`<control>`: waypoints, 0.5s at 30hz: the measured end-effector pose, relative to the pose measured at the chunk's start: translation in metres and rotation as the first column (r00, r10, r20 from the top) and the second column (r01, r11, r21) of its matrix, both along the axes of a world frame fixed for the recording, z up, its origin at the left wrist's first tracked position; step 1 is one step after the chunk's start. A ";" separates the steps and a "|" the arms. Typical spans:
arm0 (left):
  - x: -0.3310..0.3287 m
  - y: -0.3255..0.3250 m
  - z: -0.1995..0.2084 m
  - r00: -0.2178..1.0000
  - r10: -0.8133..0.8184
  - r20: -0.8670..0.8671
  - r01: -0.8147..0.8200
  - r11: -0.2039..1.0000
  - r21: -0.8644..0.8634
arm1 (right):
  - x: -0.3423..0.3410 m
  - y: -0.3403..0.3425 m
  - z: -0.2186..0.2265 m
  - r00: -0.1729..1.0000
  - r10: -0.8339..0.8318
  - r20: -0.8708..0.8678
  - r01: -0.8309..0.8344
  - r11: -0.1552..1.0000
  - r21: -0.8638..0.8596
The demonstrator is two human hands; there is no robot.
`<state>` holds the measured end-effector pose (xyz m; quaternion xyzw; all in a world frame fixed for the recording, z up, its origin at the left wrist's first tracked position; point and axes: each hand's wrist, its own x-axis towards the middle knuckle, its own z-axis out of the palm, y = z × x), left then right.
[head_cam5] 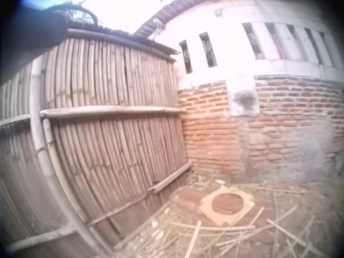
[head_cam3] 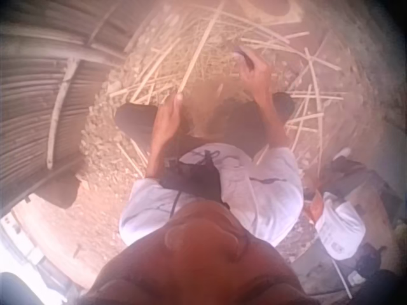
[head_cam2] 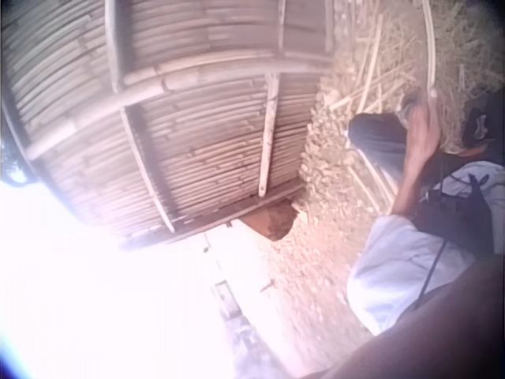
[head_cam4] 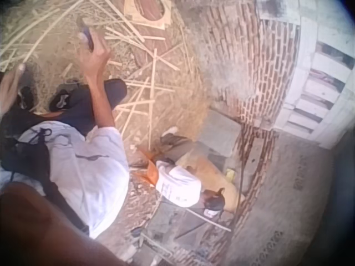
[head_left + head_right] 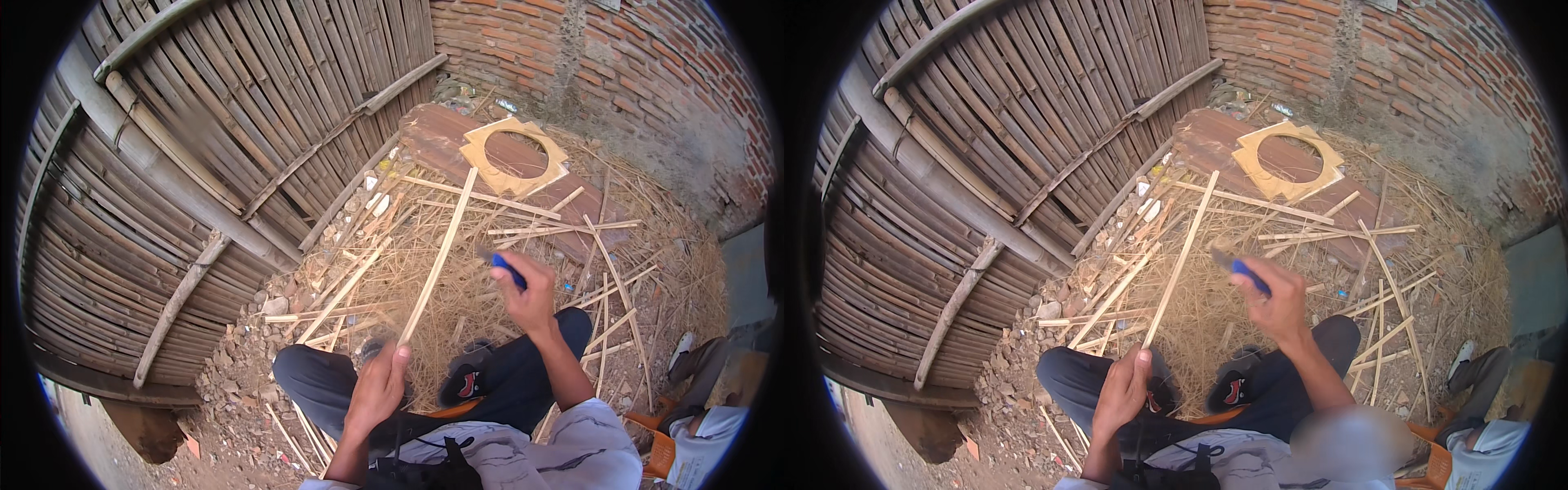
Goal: The person sits on the ground and uses a blue utility knife to shave thin strips off a long, thin piece of wood. They hold the wood in their left hand and scrape the blade along its length repeatedly, creating wood shavings that fall onto the ground.
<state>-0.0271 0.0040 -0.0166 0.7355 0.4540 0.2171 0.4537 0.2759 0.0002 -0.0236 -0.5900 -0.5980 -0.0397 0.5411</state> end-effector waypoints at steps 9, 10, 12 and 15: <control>0.028 0.003 0.019 0.994 -0.017 0.103 0.004 0.992 0.127 | -0.068 -0.028 -0.001 0.962 0.235 0.138 -0.220 0.969 -0.115; 0.029 0.003 0.019 0.997 -0.035 0.076 0.023 0.988 0.154 | -0.069 -0.029 -0.002 0.954 0.244 0.172 -0.228 0.967 -0.111; 0.032 0.004 0.017 0.998 -0.068 0.018 0.063 0.977 0.204 | -0.069 -0.029 -0.003 0.947 0.251 0.201 -0.234 0.967 -0.105; 0.033 0.002 0.014 0.998 -0.058 -0.029 0.063 0.973 0.222 | -0.070 -0.028 -0.005 0.950 0.250 0.187 -0.236 0.967 -0.095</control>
